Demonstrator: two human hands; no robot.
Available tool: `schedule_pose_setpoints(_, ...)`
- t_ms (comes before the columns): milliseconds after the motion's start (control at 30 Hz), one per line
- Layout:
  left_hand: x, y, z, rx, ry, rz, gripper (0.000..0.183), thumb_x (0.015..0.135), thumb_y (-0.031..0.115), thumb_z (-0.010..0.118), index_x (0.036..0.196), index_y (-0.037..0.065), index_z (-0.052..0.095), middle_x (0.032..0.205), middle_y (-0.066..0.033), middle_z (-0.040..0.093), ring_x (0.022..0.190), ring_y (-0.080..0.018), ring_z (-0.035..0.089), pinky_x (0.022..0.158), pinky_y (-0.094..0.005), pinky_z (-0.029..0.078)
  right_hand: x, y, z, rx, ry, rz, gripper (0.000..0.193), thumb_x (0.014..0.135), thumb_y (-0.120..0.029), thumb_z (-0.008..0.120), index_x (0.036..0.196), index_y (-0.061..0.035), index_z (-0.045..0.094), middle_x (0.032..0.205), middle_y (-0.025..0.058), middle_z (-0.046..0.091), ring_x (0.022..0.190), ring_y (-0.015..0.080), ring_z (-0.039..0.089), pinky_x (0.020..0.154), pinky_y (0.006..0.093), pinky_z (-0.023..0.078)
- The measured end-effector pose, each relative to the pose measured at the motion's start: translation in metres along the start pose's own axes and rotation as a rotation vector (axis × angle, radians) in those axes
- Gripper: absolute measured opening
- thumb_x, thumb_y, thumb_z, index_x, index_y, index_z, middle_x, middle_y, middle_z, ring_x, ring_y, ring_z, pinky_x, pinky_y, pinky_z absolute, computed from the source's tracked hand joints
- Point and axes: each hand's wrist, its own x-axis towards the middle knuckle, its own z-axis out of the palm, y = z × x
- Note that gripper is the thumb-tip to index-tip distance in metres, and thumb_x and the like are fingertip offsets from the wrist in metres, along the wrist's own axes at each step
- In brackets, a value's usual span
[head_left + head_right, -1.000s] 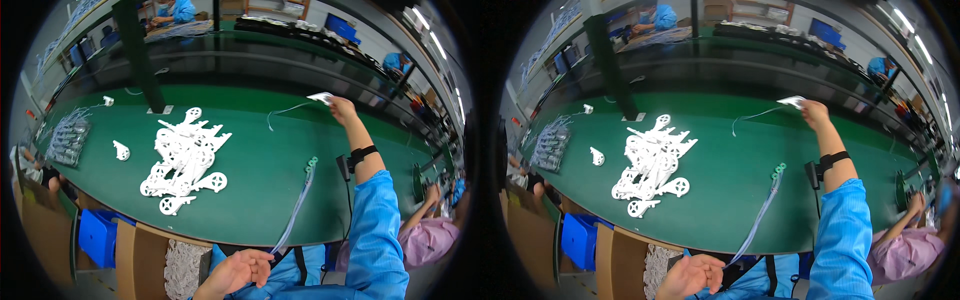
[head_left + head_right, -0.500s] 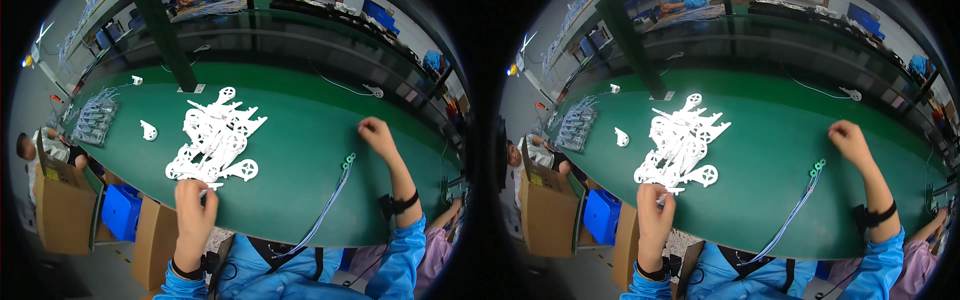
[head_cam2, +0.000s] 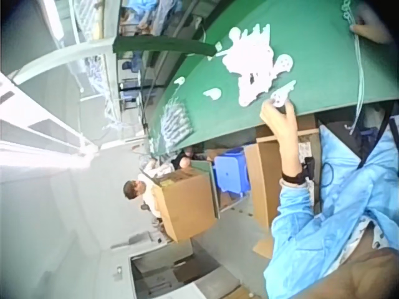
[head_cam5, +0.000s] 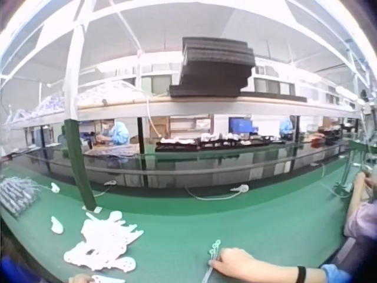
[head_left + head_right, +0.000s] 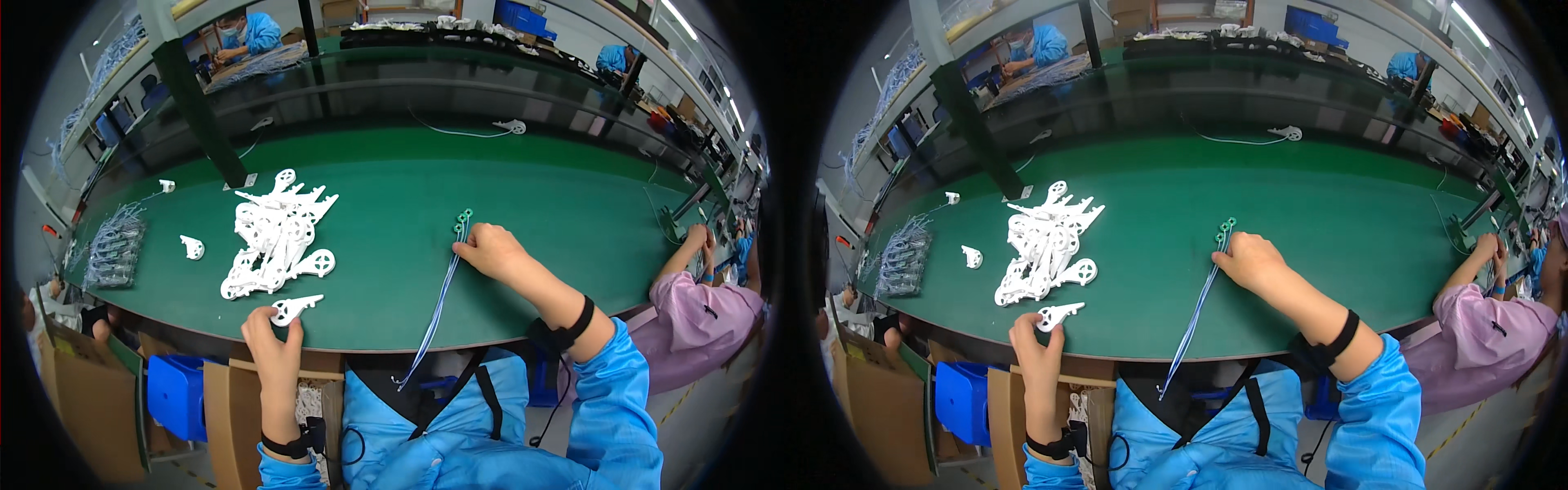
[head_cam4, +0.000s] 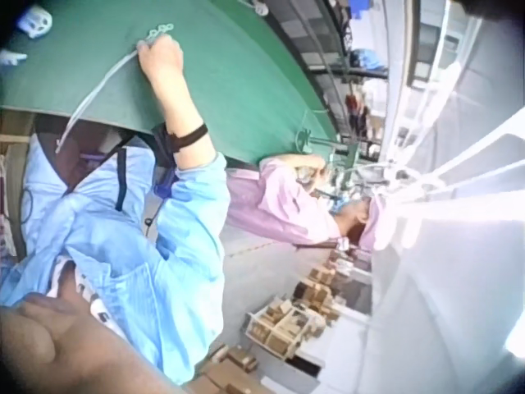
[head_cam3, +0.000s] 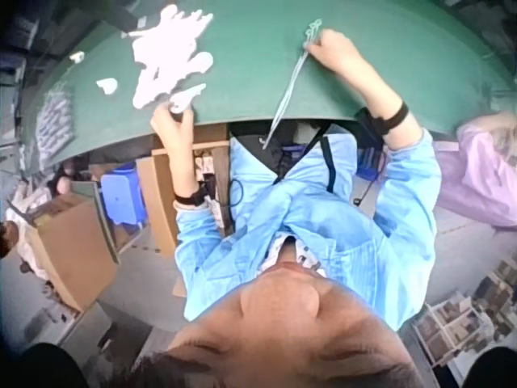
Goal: Assembling small white plastic components with wires and then sorting wire bundles into boxes on a factory assembly line.
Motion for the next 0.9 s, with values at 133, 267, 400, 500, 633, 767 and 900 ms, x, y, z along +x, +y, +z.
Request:
schedule_pose_setpoints(133, -0.012, 0.011, 0.004, -0.138, 0.053, 0.011, 0.047, 0.072, 0.007, 0.070, 0.113, -0.003, 0.051, 0.107, -0.0163, 0.049, 0.092, -0.0305, 0.049, 0.081, -0.0384, 0.042, 0.022, 0.018, 0.010, 0.268, -0.026, 0.048, 0.029, 0.078, -0.027, 0.067, 0.070, 0.0002, 0.063, 0.062, 0.0138, 0.061, 0.052, 0.0235, 0.058, 0.051, 0.0342, 0.048)
schedule_pose_setpoints(267, -0.026, 0.016, 0.000, -0.311, 0.060, 0.027, 0.054, 0.069, 0.004, 0.070, 0.118, -0.003, 0.050, 0.106, -0.0124, 0.047, 0.087, -0.0208, 0.051, 0.071, -0.0293, 0.044, 0.031, 0.021, 0.008, 0.655, -0.148, 0.254, 0.027, 0.079, -0.020, 0.067, 0.061, -0.0038, 0.057, 0.052, 0.0042, 0.053, 0.039, 0.0105, 0.045, 0.039, 0.0240, 0.038)
schedule_pose_setpoints(400, -0.044, 0.023, -0.002, -0.909, 0.053, -0.144, 0.042, 0.077, -0.006, 0.062, 0.117, -0.007, 0.048, 0.108, -0.0073, 0.045, 0.098, -0.0170, 0.054, 0.080, -0.0259, 0.047, 0.027, 0.022, 0.001, 1.185, -0.222, 0.337, 0.020, 0.084, -0.014, 0.063, 0.069, -0.0054, 0.056, 0.058, -0.0011, 0.051, 0.046, 0.0068, 0.044, 0.038, 0.0203, 0.033)
schedule_pose_setpoints(500, -0.054, 0.035, -0.013, -1.276, -0.136, -0.428, 0.040, 0.079, -0.011, 0.057, 0.117, -0.007, 0.048, 0.107, -0.0088, 0.053, 0.099, -0.0160, 0.056, 0.084, -0.0256, 0.048, 0.022, 0.026, -0.004, 1.353, -0.213, 0.340, 0.015, 0.085, -0.012, 0.063, 0.073, -0.0046, 0.057, 0.061, -0.0014, 0.051, 0.047, 0.0059, 0.045, 0.038, 0.0197, 0.032)
schedule_pose_setpoints(633, -0.065, 0.051, -0.015, -1.404, -0.244, -0.498, 0.042, 0.079, -0.005, 0.060, 0.119, -0.004, 0.049, 0.105, -0.0107, 0.058, 0.089, -0.0151, 0.059, 0.078, -0.0262, 0.050, 0.014, 0.028, 0.002, 0.941, -0.134, 0.241, 0.015, 0.084, -0.013, 0.062, 0.074, -0.0015, 0.060, 0.062, 0.0016, 0.057, 0.047, 0.0075, 0.049, 0.037, 0.0211, 0.035)
schedule_pose_setpoints(767, -0.068, 0.056, -0.012, -1.420, -0.279, -0.498, 0.042, 0.080, -0.002, 0.061, 0.120, -0.003, 0.050, 0.104, -0.0100, 0.058, 0.087, -0.0147, 0.058, 0.076, -0.0264, 0.050, 0.007, 0.024, -0.005, 0.694, -0.121, 0.249, 0.014, 0.080, -0.011, 0.061, 0.073, 0.0007, 0.061, 0.063, 0.0059, 0.062, 0.049, 0.0100, 0.056, 0.037, 0.0239, 0.038)
schedule_pose_setpoints(900, -0.069, 0.055, -0.011, -1.457, -0.268, -0.517, 0.043, 0.079, -0.007, 0.062, 0.119, -0.005, 0.049, 0.105, -0.0111, 0.058, 0.089, -0.0144, 0.060, 0.075, -0.0250, 0.051, 0.005, 0.025, -0.011, 0.539, -0.124, 0.255, 0.015, 0.080, -0.013, 0.061, 0.072, 0.0001, 0.062, 0.063, 0.0060, 0.062, 0.050, 0.0107, 0.058, 0.039, 0.0248, 0.039)
